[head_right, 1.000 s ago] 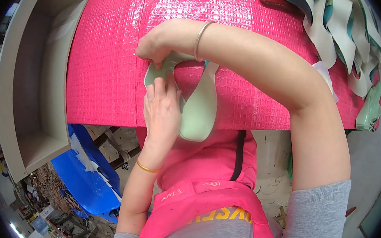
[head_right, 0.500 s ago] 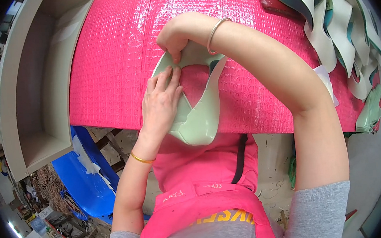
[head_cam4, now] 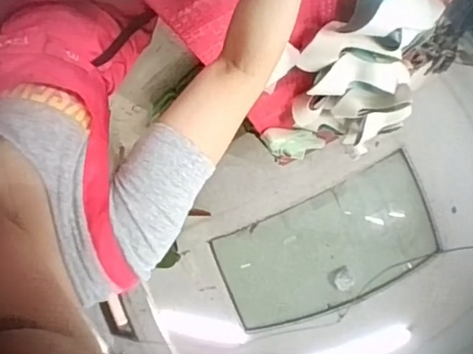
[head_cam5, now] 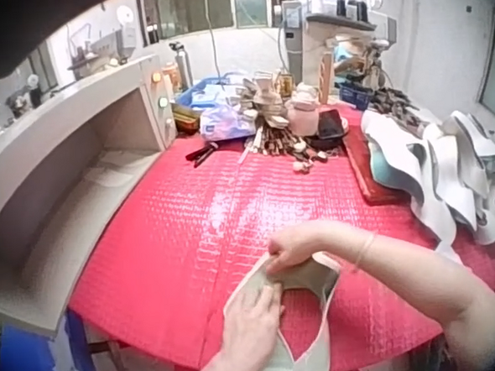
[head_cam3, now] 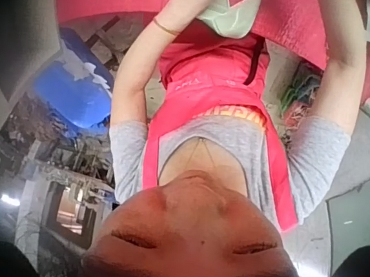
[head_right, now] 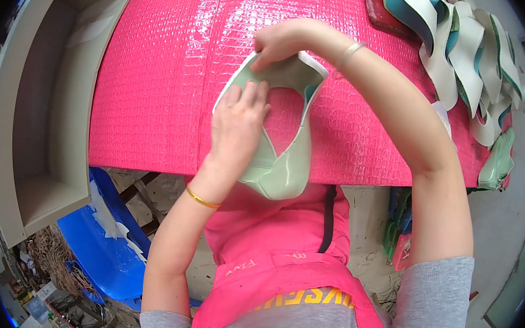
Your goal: Assembling shoe uppers by using plastic inserts and a pressing machine to shape the footwear.
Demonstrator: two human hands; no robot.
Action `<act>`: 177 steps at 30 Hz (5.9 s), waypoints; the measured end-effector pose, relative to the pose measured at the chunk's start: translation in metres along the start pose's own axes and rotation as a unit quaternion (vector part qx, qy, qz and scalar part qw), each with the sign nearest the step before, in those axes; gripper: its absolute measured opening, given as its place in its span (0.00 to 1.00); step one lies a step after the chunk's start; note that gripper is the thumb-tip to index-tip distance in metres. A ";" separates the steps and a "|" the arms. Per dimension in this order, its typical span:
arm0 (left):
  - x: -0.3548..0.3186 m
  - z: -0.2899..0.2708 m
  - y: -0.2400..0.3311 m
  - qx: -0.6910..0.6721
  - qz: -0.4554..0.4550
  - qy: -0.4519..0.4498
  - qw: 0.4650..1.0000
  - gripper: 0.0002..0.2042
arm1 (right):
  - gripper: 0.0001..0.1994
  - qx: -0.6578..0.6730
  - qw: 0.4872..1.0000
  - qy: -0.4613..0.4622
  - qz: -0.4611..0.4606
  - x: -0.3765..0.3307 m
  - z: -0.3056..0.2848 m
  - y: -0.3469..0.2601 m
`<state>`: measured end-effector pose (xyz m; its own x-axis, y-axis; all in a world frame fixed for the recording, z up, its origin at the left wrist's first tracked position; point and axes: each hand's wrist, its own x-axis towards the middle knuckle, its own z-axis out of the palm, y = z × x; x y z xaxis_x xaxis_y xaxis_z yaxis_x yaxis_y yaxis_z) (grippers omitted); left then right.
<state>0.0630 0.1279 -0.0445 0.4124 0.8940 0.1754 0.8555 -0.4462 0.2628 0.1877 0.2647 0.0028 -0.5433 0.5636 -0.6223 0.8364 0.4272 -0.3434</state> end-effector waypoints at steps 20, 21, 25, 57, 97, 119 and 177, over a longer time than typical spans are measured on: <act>-0.060 0.011 0.023 -0.115 -0.009 0.067 0.991 0.22 | 0.15 0.067 0.991 0.080 -0.088 -0.029 0.037 -0.008; -0.060 0.012 0.024 -0.115 -0.008 0.059 0.992 0.22 | 0.14 -0.009 0.990 0.103 -0.091 -0.031 0.037 -0.011; -0.054 0.011 0.026 -0.083 -0.023 0.065 0.994 0.21 | 0.15 -0.049 0.987 0.106 -0.108 -0.034 0.034 -0.014; -0.006 0.022 0.018 -0.069 0.048 0.126 0.988 0.17 | 0.11 -0.153 0.981 0.095 -0.074 -0.020 0.031 0.004; 0.135 0.032 0.007 -0.276 0.185 -0.248 0.910 0.11 | 0.10 -0.137 0.906 0.399 -0.036 -0.101 0.113 -0.029; -0.014 0.019 -0.006 -0.163 0.106 0.088 0.977 0.18 | 0.10 0.122 0.935 0.304 0.136 -0.069 0.073 -0.005; 0.030 0.028 -0.005 -0.156 0.204 -0.047 0.965 0.20 | 0.28 0.000 0.983 0.120 0.138 -0.134 0.117 0.001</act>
<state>0.0798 0.1576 -0.0671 0.7339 0.6349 0.2413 0.4869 -0.7395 0.4649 0.2696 0.1074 0.0037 -0.2967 0.8084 -0.5084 0.9545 0.2340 -0.1850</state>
